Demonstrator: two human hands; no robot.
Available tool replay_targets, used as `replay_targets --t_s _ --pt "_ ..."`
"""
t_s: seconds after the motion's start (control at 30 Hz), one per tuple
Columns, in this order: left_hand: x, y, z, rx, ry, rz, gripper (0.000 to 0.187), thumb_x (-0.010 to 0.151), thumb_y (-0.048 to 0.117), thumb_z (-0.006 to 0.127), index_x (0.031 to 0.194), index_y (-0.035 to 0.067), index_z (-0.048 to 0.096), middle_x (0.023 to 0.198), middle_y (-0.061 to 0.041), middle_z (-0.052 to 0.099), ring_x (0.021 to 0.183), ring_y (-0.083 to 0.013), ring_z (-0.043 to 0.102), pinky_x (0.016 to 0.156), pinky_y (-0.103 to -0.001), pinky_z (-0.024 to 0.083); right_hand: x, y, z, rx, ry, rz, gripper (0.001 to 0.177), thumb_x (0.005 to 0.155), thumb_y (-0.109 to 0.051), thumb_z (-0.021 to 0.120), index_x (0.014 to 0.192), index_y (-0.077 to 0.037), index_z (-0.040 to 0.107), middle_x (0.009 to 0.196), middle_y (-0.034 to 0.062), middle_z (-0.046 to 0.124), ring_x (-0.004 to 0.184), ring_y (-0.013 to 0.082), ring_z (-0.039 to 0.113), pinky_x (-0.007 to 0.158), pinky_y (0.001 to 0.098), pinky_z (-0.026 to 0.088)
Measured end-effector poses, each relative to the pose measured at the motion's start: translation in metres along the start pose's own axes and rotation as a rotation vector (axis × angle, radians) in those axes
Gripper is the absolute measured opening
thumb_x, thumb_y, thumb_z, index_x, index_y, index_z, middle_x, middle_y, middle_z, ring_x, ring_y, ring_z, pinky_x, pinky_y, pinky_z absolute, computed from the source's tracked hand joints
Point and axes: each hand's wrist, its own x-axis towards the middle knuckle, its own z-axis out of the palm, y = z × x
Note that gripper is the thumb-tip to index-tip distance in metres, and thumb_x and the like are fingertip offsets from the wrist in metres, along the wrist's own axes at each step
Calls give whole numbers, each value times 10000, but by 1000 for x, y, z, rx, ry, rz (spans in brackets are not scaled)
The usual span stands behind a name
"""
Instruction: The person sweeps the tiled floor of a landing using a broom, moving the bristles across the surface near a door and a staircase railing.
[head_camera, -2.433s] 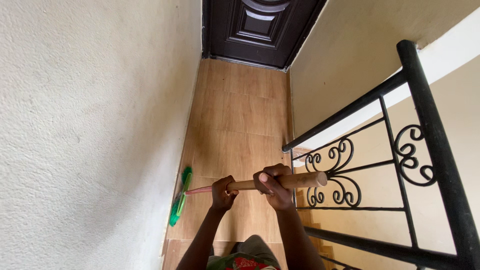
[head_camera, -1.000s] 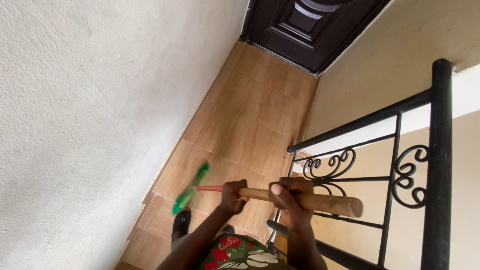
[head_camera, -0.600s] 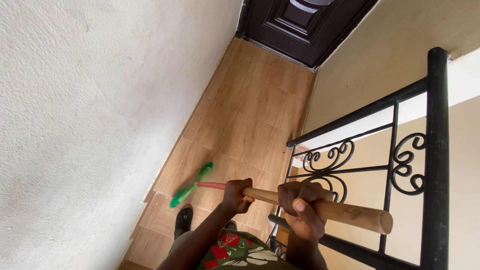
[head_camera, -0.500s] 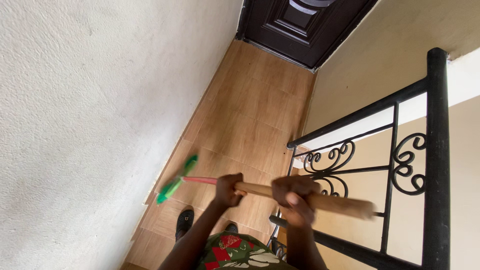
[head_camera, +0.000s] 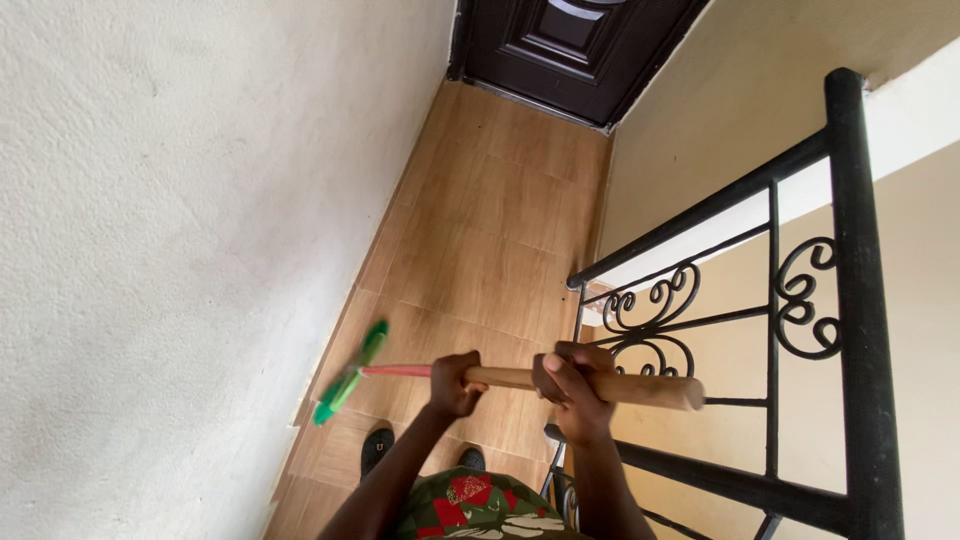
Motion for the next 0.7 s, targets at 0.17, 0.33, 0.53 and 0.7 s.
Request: replay_targets --t_s 0.17,0.33,0.53,0.7 --pt "5 29 33 -242 -201 -62 776 940 813 408 640 103 491 484 -50 426 392 -215 469 409 -344 360 -10 -38 2 -145 39 -44 261 960 84 558 1168 -39 657 569 9 429 409 78 328 444 238 314" --pt "15 44 40 -598 -545 0 742 994 773 454 705 91 492 557 -33 369 475 -190 415 502 -330 330 -10 -72 21 -212 -208 -162 236 1025 -319 680 875 -161 590 594 -4 499 455 139 433 457 305 399" --pt "39 32 51 -404 -715 146 377 864 390 809 705 125 593 574 -41 548 497 -218 584 537 -324 482 -22 -86 40 -202 -117 -416 544 988 -617 608 797 -110 559 558 -25 479 431 113 431 411 280 391" --pt "83 7 39 190 -398 173 284 852 255 789 657 170 601 673 -15 636 718 -226 656 704 -419 530 -29 -36 31 -507 -84 -577 343 1068 -296 607 787 -131 502 584 -33 526 413 156 491 422 333 424"
